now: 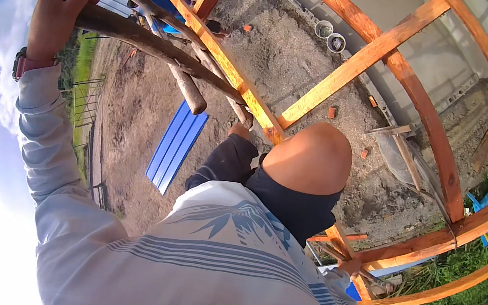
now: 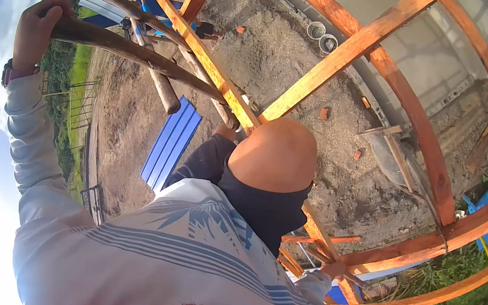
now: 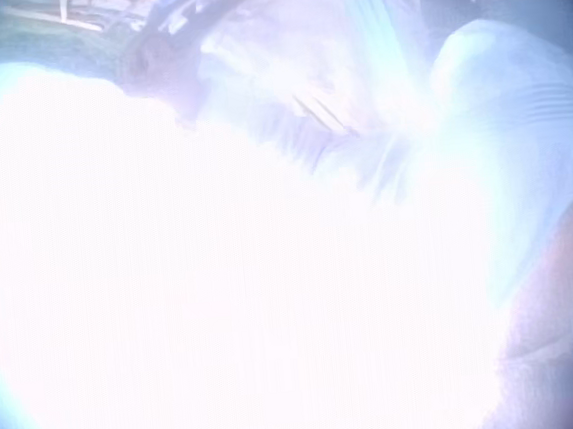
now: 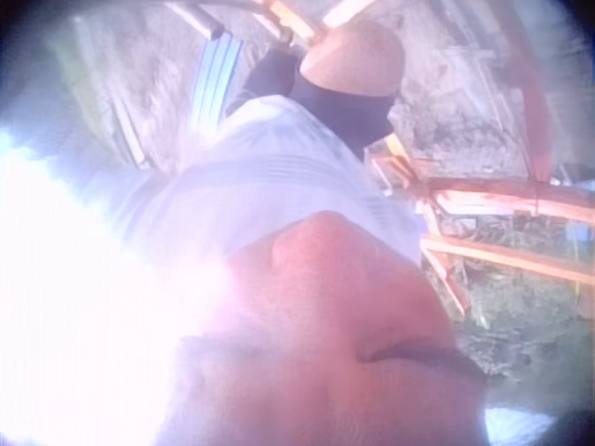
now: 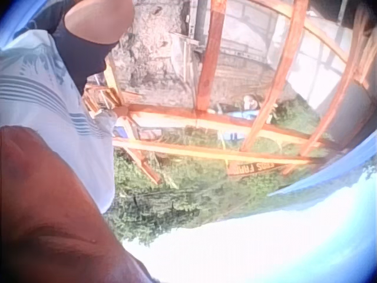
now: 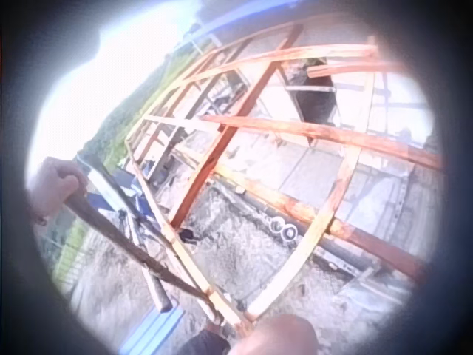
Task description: Assembling and securing the wooden frame for a roof on a small building.
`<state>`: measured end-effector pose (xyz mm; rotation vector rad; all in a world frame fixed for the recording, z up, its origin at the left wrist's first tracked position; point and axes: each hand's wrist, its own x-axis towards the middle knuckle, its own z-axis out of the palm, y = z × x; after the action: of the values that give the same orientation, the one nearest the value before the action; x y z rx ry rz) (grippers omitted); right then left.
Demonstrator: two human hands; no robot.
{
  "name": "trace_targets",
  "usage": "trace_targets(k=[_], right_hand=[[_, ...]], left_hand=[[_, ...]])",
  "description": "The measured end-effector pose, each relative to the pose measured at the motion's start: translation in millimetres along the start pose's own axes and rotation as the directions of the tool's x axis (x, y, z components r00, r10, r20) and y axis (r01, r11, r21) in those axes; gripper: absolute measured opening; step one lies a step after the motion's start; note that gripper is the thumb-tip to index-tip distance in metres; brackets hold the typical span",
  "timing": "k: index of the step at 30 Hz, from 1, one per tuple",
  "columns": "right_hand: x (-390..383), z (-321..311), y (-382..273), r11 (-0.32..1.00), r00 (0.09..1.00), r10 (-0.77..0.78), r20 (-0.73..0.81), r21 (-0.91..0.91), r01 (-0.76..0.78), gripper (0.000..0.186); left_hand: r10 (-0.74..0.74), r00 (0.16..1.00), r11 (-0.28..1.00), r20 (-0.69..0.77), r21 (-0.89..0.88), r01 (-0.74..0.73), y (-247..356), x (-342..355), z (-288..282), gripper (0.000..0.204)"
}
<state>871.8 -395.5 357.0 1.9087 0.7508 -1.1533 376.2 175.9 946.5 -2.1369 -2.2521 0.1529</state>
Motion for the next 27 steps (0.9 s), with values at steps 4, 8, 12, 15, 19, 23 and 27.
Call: trace_targets(k=[4, 8, 12, 15, 19, 23, 27], right_hand=[[-63, -64, -40, 0.979, 0.989, 0.071, 0.131, -0.199, -0.044, 0.05], [-52, -50, -29, 0.986, 0.99, 0.082, 0.112, -0.153, -0.064, 0.051], [-48, -39, -15, 0.988, 0.99, 0.113, 0.08, -0.111, -0.104, 0.052], [-50, -37, -12, 0.989, 0.989, 0.134, 0.07, -0.076, -0.128, 0.054], [-54, -40, -16, 0.982, 0.982, 0.185, 0.051, 0.019, -0.186, 0.055], [-48, -39, -18, 0.973, 0.98, 0.199, 0.029, 0.112, -0.201, 0.057], [-44, -33, -23, 0.95, 0.973, 0.233, 0.008, 0.211, -0.229, 0.058]], left_hand=[[-0.016, 0.997, 0.998, -0.073, -0.065, 0.012, -5, -3, -2, 0.019], [0.007, 0.993, 0.999, -0.116, -0.052, -0.013, -8, 2, 10, 0.017], [0.073, 0.99, 0.996, -0.12, -0.05, -0.079, -3, 8, 27, 0.016], [0.001, 0.996, 0.989, -0.095, -0.15, -0.016, -2, 5, 19, 0.015], [0.002, 0.997, 0.988, -0.075, -0.152, -0.013, -22, 7, 12, 0.017], [0.038, 0.995, 0.987, -0.087, -0.153, -0.051, -29, 4, 3, 0.015], [0.077, 0.989, 0.993, -0.13, -0.074, -0.087, -23, 10, 23, 0.014]])
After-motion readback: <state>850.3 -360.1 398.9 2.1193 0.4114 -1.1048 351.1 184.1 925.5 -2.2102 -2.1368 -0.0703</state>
